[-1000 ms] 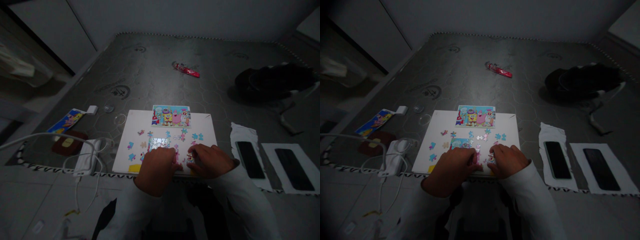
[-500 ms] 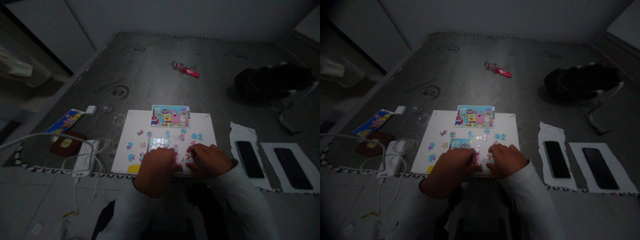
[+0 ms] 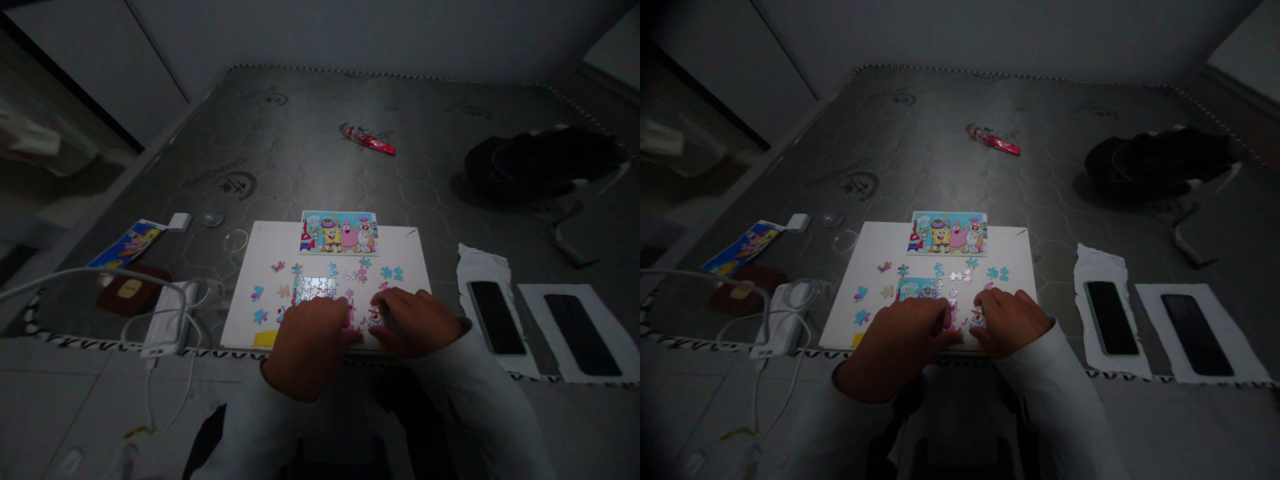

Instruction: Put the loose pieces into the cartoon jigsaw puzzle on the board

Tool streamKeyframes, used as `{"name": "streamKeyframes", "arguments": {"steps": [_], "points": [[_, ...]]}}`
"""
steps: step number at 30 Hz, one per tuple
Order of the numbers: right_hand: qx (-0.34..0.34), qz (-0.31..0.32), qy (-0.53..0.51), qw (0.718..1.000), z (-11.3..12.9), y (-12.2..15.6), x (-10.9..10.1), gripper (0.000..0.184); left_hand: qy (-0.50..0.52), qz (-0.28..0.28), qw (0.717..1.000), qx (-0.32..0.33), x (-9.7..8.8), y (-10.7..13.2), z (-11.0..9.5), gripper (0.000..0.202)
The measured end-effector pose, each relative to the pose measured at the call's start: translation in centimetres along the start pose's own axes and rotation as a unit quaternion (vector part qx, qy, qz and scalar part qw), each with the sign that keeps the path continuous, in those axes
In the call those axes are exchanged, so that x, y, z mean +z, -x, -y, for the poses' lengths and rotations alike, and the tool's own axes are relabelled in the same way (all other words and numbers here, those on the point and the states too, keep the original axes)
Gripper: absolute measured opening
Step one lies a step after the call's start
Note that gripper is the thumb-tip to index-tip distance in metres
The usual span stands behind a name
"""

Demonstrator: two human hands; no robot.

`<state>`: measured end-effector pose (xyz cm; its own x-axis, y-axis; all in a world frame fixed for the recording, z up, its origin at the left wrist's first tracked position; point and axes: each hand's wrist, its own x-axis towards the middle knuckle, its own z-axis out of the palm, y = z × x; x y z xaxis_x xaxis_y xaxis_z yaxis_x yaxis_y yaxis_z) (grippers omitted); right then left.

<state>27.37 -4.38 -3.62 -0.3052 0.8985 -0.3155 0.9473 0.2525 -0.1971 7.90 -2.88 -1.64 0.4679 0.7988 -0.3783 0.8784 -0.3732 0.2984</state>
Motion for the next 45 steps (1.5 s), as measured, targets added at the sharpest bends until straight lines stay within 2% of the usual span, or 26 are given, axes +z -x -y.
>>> {"name": "streamKeyframes", "arguments": {"steps": [3,9,15,18,21,24,30,33,39,45], "points": [[0.016,0.011,-0.002,1.0,0.4,0.0,-0.2,0.032,-0.007,0.0,1.0,0.001,0.0,0.1,-0.1,0.024],[-0.005,-0.021,-0.013,1.0,0.0,0.2,0.1,0.034,-0.034,-0.015,0.999,0.004,0.1,0.4,-0.3,0.023],[-0.026,-0.073,-0.048,0.996,-3.8,1.6,-0.7,0.03,-0.035,-0.031,0.999,-0.028,-0.7,1.2,-0.3,0.023],[0.015,-0.102,-0.034,0.994,-5.9,2.2,-0.7,0.025,-0.05,-0.043,0.995,-0.072,-1.5,1.8,0.4,0.024],[0.059,-0.128,-0.031,0.99,-6.7,2.4,-0.4,0.025,-0.069,-0.054,0.989,-0.116,-2.2,2.2,1.3,0.025],[0.074,-0.157,-0.024,0.985,-6.0,2.0,-0.2,0.023,-0.055,-0.052,0.988,-0.133,-2.8,2.2,2.0,0.024],[0.105,-0.218,-0.016,0.97,-2.5,0.4,0.2,0.023,-0.051,-0.053,0.987,-0.142,-3.0,2.2,2.3,0.029],[0.124,-0.219,-0.005,0.968,-1.4,-0.2,0.6,0.025,-0.052,-0.058,0.987,-0.14,-2.9,2.2,2.2,0.026],[0.113,-0.206,-0.047,0.971,-1.3,-0.5,1.0,0.01,-0.057,-0.065,0.986,-0.142,-3.0,2.1,2.2,0.025],[0.092,-0.224,-0.084,0.967,-1.2,-0.4,0.8,0.009,-0.064,-0.049,0.986,-0.143,-3.2,2.1,2.0,0.026]]}}
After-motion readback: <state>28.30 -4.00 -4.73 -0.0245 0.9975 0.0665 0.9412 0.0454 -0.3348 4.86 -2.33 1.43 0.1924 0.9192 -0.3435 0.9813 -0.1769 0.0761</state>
